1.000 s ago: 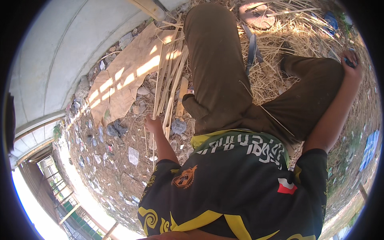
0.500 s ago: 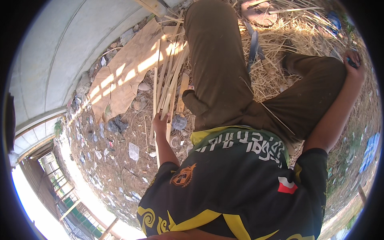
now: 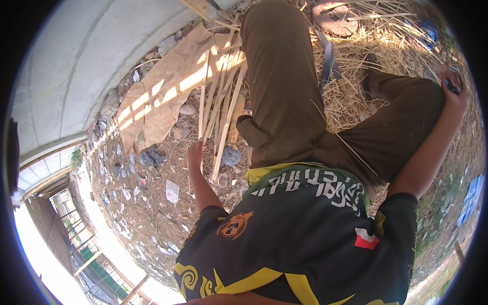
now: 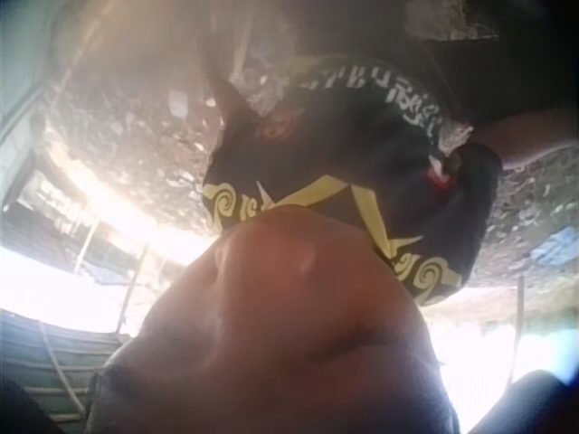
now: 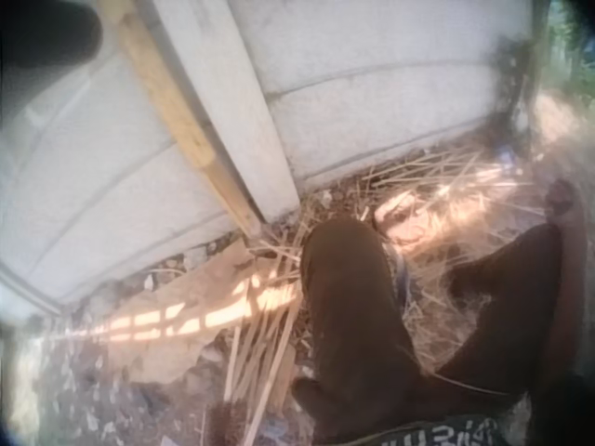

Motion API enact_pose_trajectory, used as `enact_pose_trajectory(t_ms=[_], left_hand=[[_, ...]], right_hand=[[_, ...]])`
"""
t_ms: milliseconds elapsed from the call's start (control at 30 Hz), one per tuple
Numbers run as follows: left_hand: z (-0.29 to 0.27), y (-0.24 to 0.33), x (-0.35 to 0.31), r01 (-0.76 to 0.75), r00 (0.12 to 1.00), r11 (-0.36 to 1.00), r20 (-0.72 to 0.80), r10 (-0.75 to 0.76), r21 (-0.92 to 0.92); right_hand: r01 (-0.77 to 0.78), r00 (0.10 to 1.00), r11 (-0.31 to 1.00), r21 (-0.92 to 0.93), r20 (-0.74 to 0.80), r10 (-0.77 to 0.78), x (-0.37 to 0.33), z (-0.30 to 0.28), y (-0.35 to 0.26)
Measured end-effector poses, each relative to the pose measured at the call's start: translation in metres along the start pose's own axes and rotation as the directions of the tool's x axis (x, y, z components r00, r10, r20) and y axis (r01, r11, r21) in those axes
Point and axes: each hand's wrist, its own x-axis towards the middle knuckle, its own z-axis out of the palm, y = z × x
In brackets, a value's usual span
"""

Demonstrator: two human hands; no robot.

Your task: The person sits on the ground and uses a utility knife to shave thin strips from a bamboo stick. They then switch to a larger machete to continue splitting and shaving the bamboo into thinner pieces.

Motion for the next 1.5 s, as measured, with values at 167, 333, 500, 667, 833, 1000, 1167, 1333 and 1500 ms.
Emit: enact_pose_trajectory(t_ms=[167, 333, 500, 667, 833, 1000, 1167, 1333, 1500], left_hand=[[0.044, -0.018, 0.064, -0.19, 0.976, 0.979, -0.121, 0.179, -0.08], [0.085, 0.015, 0.09, -0.116, 0.985, 0.943, -0.083, 0.149, 0.312], [0.095, 0.027, 0.091, 0.073, 0.997, 0.862, -0.03, -0.067, 0.502], [0.079, 0.034, 0.107, 0.039, 0.994, 0.83, 0.066, -0.091, 0.556], [0.068, 0.021, 0.106, -0.128, 0.991, 0.881, 0.086, 0.1, 0.455], [0.081, 0.006, 0.091, -0.292, 0.953, 0.901, 0.019, 0.302, 0.322], [0.097, 0.03, 0.053, -0.224, 0.974, 0.927, 0.037, 0.223, 0.301], [0.095, 0.046, 0.024, -0.488, 0.836, 0.806, -0.084, 0.542, 0.336], [0.093, 0.04, 0.02, -0.397, 0.9, 0.913, -0.153, 0.407, 0.095]], right_hand=[[-0.012, 0.998, 0.999, 0.03, 0.058, 0.01, 0.0, -0.006, -0.007], [0.081, 0.995, 0.996, -0.04, -0.06, -0.083, -0.004, 0.003, -0.013], [0.094, 0.989, 0.994, -0.052, -0.113, -0.099, -0.003, 0.01, -0.006], [0.098, 0.99, 0.994, -0.043, -0.099, -0.102, -0.004, 0.005, -0.012], [0.114, 0.987, 0.991, -0.07, -0.109, -0.121, -0.002, 0.007, -0.01], [0.088, 0.992, 0.995, -0.048, -0.087, -0.092, 0.006, 0.004, -0.007], [0.094, 0.994, 0.995, -0.043, -0.046, -0.096, 0.002, 0.001, -0.011], [0.044, 0.998, 0.999, 0.024, -0.036, -0.044, -0.003, 0.002, -0.01], [0.112, 0.993, 0.993, -0.022, -0.025, -0.113, 0.0, -0.004, -0.013]])
